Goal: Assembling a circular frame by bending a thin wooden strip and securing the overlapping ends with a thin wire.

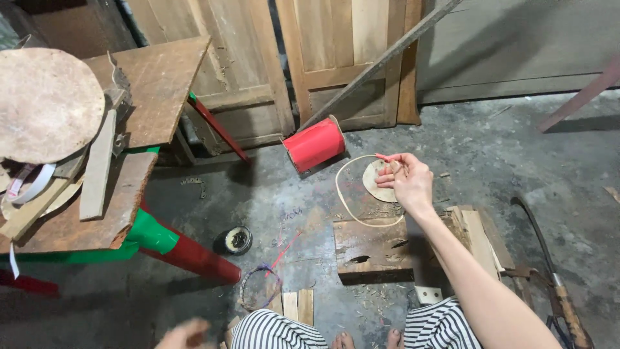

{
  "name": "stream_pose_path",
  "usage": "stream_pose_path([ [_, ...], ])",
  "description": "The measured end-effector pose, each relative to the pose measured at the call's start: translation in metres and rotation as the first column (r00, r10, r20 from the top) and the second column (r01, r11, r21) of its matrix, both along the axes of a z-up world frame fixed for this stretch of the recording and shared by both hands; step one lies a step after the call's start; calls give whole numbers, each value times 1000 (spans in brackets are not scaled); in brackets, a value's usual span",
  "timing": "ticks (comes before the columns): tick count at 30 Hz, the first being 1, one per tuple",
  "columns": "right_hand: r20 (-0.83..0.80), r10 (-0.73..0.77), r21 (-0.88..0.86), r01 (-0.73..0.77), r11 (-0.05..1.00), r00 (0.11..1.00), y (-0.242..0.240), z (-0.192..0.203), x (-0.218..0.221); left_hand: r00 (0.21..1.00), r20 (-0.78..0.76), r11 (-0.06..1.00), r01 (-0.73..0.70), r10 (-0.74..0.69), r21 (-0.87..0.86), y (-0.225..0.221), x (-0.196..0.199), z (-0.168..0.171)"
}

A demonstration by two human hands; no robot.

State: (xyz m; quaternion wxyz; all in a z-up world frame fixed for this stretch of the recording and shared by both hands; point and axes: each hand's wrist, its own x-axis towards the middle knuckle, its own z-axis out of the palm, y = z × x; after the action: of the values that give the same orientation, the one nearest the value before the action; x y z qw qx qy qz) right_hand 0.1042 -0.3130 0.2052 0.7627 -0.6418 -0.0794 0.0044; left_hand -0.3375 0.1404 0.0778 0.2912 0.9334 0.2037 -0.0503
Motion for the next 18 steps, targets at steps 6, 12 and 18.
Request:
stream_pose_path([
  [6, 25, 53, -108, -50, 993, 998, 28, 15, -27, 950, 313, 877, 130, 24, -463, -227, 177, 226],
  [12, 55, 94, -113, -88, 990, 994, 38, 7, -32, 920, 392, 761, 251, 4, -598, -305, 313, 160],
  [18, 174, -46, -526, 132, 840, 984, 34, 12, -37, 939, 340, 853, 130, 59, -506, -325, 336, 139],
])
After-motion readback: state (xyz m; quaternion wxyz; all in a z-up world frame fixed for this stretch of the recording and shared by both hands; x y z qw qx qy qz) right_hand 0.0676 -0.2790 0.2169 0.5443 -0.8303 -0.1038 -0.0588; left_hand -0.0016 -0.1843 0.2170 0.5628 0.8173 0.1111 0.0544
